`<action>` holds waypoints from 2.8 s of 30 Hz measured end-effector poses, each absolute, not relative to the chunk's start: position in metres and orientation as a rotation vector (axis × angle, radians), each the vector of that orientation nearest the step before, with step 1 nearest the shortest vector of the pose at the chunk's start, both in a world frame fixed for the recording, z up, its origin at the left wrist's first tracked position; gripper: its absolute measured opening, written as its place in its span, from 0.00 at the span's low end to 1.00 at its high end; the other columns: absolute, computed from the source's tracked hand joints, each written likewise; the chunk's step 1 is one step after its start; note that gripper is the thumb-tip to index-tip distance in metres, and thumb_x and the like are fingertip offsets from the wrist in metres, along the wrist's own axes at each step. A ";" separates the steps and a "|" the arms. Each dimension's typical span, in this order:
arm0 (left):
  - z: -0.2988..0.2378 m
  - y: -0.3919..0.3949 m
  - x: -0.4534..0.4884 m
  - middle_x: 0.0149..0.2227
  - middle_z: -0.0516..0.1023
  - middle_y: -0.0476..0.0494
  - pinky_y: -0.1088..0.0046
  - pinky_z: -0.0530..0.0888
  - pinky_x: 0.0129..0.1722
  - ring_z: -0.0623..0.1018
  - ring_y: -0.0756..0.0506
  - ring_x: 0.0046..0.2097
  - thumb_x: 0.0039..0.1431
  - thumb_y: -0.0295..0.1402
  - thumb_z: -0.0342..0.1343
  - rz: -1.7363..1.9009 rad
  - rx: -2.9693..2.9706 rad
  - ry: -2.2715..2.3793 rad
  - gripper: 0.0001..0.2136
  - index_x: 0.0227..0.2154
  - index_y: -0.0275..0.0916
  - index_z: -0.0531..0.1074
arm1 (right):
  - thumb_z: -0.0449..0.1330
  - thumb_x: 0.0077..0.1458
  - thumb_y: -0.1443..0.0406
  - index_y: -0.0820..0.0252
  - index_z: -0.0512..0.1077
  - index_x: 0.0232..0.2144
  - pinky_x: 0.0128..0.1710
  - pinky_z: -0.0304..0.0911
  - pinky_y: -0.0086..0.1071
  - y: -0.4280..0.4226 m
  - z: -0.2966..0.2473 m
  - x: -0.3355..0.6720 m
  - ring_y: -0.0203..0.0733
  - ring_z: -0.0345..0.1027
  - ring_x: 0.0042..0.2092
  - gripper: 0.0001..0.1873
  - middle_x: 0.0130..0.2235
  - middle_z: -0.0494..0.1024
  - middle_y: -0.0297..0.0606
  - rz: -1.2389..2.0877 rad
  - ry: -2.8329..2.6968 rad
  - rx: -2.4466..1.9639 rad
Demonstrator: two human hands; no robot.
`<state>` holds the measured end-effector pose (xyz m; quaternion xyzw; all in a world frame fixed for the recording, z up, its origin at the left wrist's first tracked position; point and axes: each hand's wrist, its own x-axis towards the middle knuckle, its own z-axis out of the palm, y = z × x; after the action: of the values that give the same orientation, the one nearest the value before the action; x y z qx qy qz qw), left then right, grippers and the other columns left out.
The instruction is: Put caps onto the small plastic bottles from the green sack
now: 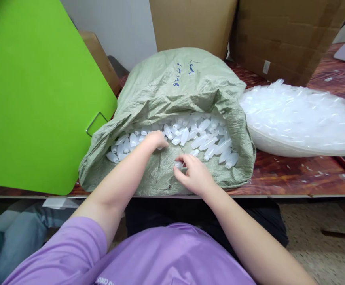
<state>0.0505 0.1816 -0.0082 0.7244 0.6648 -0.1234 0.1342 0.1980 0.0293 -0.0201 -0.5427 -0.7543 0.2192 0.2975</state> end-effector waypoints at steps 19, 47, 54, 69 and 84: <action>-0.027 0.059 0.015 0.46 0.67 0.29 0.58 0.63 0.47 0.66 0.35 0.48 0.51 0.26 0.49 -0.177 2.688 1.869 0.11 0.37 0.27 0.70 | 0.55 0.53 0.59 0.59 0.67 0.39 0.30 0.64 0.29 0.019 -0.047 0.197 0.38 0.67 0.36 0.13 0.36 0.71 0.39 0.818 -1.869 -1.387; -0.038 0.016 0.006 0.45 0.69 0.40 0.64 0.68 0.47 0.69 0.42 0.46 0.49 0.21 0.49 0.301 2.316 1.293 0.20 0.48 0.36 0.61 | 0.57 0.54 0.61 0.57 0.72 0.41 0.35 0.66 0.27 0.001 -0.042 0.205 0.35 0.70 0.35 0.13 0.35 0.76 0.37 0.890 -2.132 -1.057; -0.036 0.011 0.017 0.48 0.66 0.37 0.61 0.65 0.51 0.66 0.41 0.50 0.51 0.21 0.47 0.263 2.240 1.435 0.22 0.51 0.35 0.59 | 0.44 0.59 0.50 0.60 0.70 0.21 0.25 0.59 0.29 -0.006 -0.037 0.192 0.35 0.64 0.24 0.26 0.21 0.70 0.33 0.916 -2.109 -1.562; -0.033 0.008 0.008 0.49 0.66 0.38 0.62 0.67 0.51 0.67 0.41 0.51 0.50 0.21 0.47 0.311 2.151 1.270 0.23 0.52 0.37 0.59 | 0.50 0.58 0.69 0.53 0.72 0.38 0.45 0.66 0.34 -0.010 -0.040 0.203 0.39 0.69 0.45 0.12 0.43 0.75 0.38 0.573 -2.242 -0.833; -0.034 0.006 0.022 0.47 0.65 0.33 0.59 0.65 0.49 0.66 0.40 0.48 0.49 0.19 0.45 0.373 2.358 1.557 0.24 0.53 0.32 0.55 | 0.47 0.59 0.55 0.57 0.68 0.35 0.29 0.66 0.30 -0.007 -0.042 0.195 0.37 0.69 0.28 0.15 0.28 0.74 0.35 1.025 -1.962 -1.402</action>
<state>0.0216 0.0058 -0.0337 0.8185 0.5406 0.1296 0.1453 0.1946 -0.0072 -0.0418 -0.5170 -0.7234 0.3781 0.2578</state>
